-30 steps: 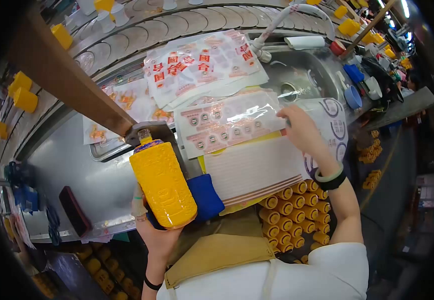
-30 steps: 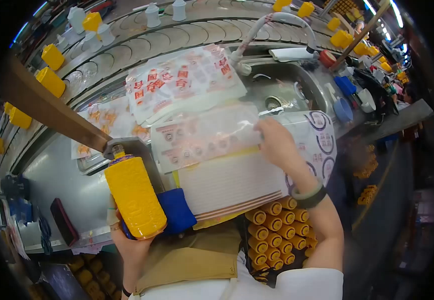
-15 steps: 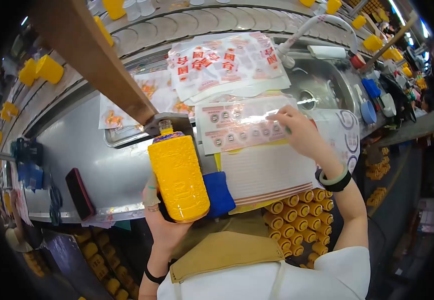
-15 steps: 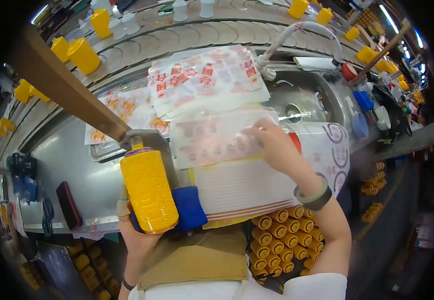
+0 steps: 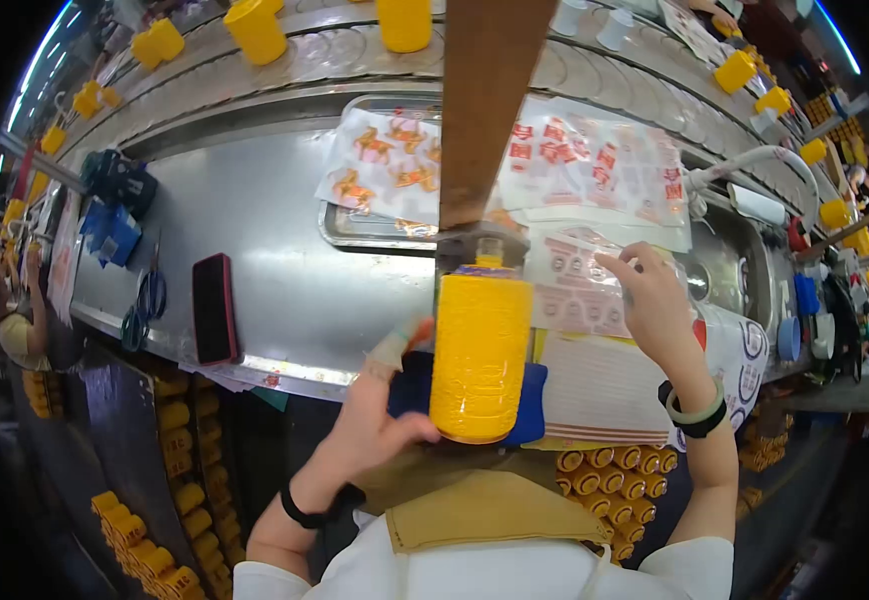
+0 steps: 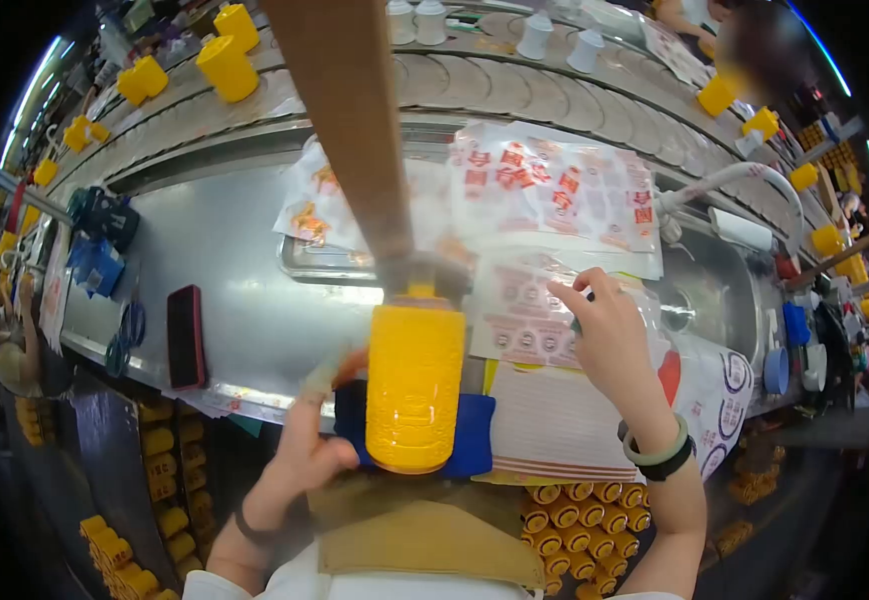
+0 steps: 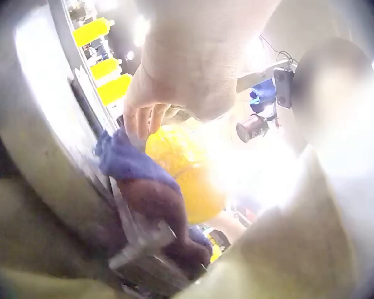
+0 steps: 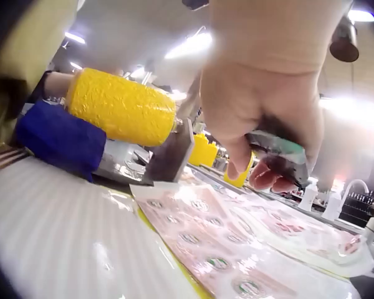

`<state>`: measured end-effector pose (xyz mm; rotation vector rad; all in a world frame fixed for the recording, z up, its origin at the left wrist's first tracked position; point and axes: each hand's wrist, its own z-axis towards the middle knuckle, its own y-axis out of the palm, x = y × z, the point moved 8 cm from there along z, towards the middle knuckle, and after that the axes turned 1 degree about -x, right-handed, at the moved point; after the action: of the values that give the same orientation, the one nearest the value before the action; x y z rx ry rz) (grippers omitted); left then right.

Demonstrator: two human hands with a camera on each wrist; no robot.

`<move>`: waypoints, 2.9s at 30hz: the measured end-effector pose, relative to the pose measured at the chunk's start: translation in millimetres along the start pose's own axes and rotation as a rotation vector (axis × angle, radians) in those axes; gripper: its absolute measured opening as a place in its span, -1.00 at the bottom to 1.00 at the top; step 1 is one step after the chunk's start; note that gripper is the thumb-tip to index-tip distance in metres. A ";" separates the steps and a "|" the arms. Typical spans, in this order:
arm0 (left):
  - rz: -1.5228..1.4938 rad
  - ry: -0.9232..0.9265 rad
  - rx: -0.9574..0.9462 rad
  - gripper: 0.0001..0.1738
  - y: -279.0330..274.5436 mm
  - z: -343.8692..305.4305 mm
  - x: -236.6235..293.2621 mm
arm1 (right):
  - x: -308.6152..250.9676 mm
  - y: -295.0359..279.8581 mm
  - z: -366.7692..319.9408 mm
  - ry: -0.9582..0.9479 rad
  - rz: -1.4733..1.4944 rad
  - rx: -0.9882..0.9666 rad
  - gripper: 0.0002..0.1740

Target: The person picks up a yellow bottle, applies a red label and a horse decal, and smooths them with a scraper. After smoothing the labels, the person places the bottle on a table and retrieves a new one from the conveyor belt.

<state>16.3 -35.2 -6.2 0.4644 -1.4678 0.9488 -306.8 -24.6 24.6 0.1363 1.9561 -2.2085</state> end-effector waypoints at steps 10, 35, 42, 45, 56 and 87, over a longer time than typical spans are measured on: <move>0.679 0.252 0.207 -0.83 -60.6 163.7 -41.7 | -88.7 1.2 -24.8 0.080 0.408 0.112 -0.61; -0.047 -0.061 0.459 -0.62 -90.4 122.1 -23.5 | -104.0 -25.4 -20.7 0.149 0.652 0.242 -0.71; -0.286 -0.004 0.527 -0.61 -53.3 67.3 39.4 | -150.2 -41.1 21.7 -0.063 0.749 0.254 -0.58; -0.412 -0.027 0.465 -0.60 -28.6 52.2 53.7 | -157.8 -46.1 20.2 -0.076 0.774 0.187 -0.42; -0.232 0.011 0.372 -0.45 -10.7 29.6 41.2 | -138.8 -17.4 -14.3 0.121 0.960 0.127 -0.72; -0.775 -0.296 0.166 -0.28 39.9 34.1 0.2 | -108.8 60.7 -29.6 0.586 1.591 0.096 -0.72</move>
<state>-35.5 -38.5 -13.4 1.2298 -1.2953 0.3825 -189.9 6.5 -17.2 1.7377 0.9961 -1.1107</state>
